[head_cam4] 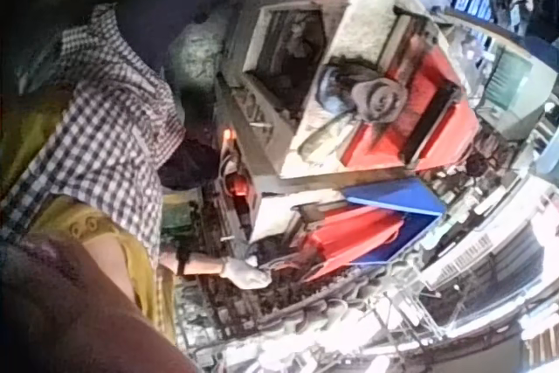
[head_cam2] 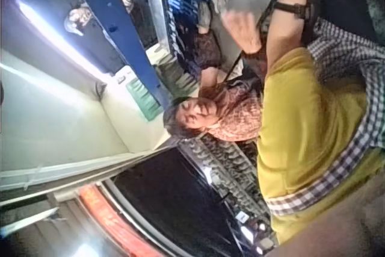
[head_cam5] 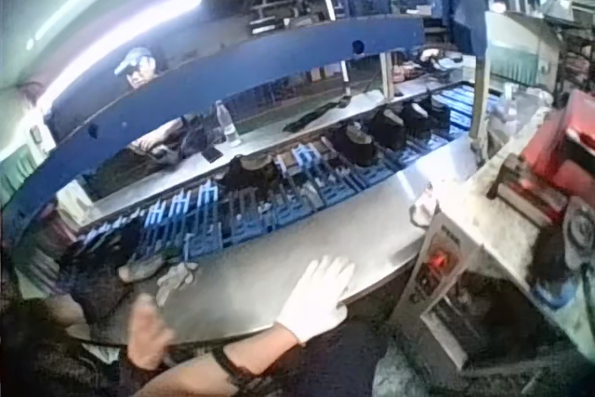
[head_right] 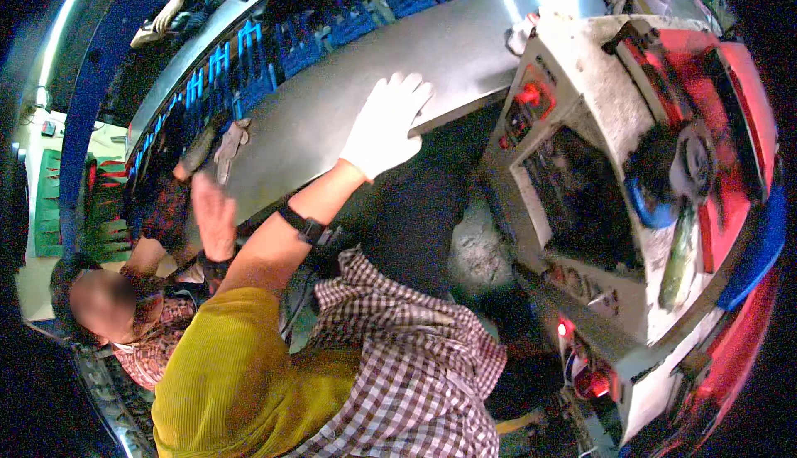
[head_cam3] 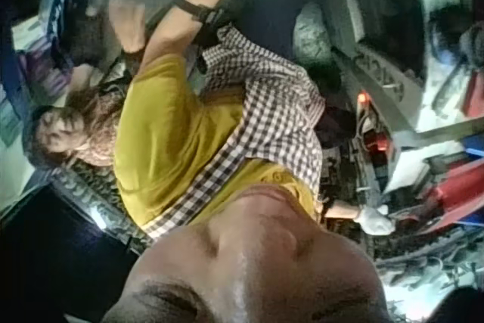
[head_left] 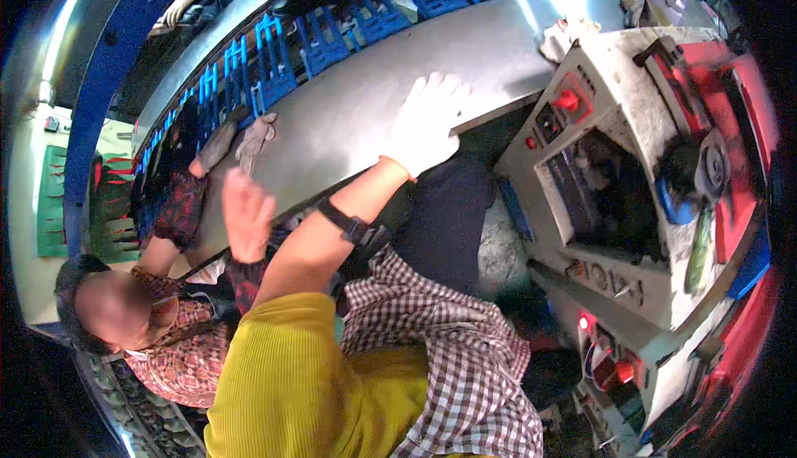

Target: Manually attaching soles or processing shoe components using machinery on a factory production line.

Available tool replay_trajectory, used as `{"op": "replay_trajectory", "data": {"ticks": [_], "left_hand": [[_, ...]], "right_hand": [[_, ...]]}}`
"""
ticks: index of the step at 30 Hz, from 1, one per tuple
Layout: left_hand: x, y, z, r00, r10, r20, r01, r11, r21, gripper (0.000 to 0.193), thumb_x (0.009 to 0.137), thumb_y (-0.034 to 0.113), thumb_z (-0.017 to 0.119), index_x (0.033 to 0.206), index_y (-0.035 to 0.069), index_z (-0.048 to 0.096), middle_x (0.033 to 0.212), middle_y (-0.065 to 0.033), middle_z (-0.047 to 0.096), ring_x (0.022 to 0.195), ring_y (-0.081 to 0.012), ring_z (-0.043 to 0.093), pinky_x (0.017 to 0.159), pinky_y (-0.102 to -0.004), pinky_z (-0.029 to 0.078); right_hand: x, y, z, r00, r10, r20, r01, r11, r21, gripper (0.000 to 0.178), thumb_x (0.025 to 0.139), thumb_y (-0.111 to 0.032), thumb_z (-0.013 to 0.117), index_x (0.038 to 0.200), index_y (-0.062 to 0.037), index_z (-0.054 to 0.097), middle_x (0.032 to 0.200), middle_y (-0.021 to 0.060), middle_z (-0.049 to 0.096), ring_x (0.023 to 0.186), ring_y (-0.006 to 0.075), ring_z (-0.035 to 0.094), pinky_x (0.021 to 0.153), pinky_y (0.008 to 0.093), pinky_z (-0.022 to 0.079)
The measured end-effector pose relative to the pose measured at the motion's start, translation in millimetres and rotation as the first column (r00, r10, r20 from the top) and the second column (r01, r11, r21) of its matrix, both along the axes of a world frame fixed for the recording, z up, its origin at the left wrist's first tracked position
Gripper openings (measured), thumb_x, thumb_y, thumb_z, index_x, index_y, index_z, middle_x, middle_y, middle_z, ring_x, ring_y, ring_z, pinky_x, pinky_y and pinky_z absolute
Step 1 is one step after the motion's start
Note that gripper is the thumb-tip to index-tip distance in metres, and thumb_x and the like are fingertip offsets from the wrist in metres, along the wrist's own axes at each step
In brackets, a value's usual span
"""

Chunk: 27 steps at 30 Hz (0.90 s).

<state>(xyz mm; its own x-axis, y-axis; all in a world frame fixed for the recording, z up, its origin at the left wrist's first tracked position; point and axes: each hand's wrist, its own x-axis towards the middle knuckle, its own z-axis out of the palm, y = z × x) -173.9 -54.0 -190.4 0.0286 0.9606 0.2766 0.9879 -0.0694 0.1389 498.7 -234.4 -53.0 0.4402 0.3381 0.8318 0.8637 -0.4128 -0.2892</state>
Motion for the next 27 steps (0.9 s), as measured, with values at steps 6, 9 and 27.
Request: {"op": "replay_trajectory", "data": {"ticks": [6, 9, 27], "left_hand": [[7.8, -16.9, -20.0, 0.991, -0.036, 0.128, 0.000, 0.963, 0.270, 0.051, 0.081, 0.018, 0.069, 0.130, 0.005, 0.061, 0.132, -0.0201, 0.060, 0.124, -0.0404, 0.056, 0.107, -0.0492, 0.044], [29.7, -32.4, -47.5, 0.926, -0.231, 0.299, 0.146, 0.948, 0.283, 0.038, 0.089, 0.018, 0.065, 0.126, 0.008, 0.067, 0.125, -0.0175, 0.068, 0.117, -0.0381, 0.063, 0.103, -0.0498, 0.049], [22.5, 29.1, -187.9, 0.924, 0.284, 0.255, -0.119, 0.849, -0.515, 0.052, 0.094, 0.045, 0.055, 0.135, 0.013, 0.062, 0.140, -0.0195, 0.058, 0.131, -0.0374, 0.055, 0.110, -0.0473, 0.046]], "right_hand": [[7.4, 6.8, -5.6, 1.000, 0.010, -0.022, -0.010, 1.000, 0.000, 0.044, 0.111, -0.033, 0.046, 0.082, -0.0072, 0.067, 0.078, 0.0155, 0.065, 0.069, 0.0338, 0.059, 0.068, 0.0442, 0.048], [3.9, 7.3, -9.4, 0.998, 0.003, -0.059, 0.000, 0.999, 0.048, 0.047, 0.110, -0.035, 0.048, 0.076, -0.0058, 0.064, 0.073, 0.0181, 0.063, 0.066, 0.0359, 0.058, 0.066, 0.0457, 0.047], [11.8, 10.5, -9.3, 0.983, -0.180, -0.037, 0.180, 0.984, 0.010, 0.045, 0.109, -0.035, 0.048, 0.078, -0.0078, 0.068, 0.080, 0.0151, 0.070, 0.072, 0.0350, 0.064, 0.068, 0.0428, 0.051]]}}
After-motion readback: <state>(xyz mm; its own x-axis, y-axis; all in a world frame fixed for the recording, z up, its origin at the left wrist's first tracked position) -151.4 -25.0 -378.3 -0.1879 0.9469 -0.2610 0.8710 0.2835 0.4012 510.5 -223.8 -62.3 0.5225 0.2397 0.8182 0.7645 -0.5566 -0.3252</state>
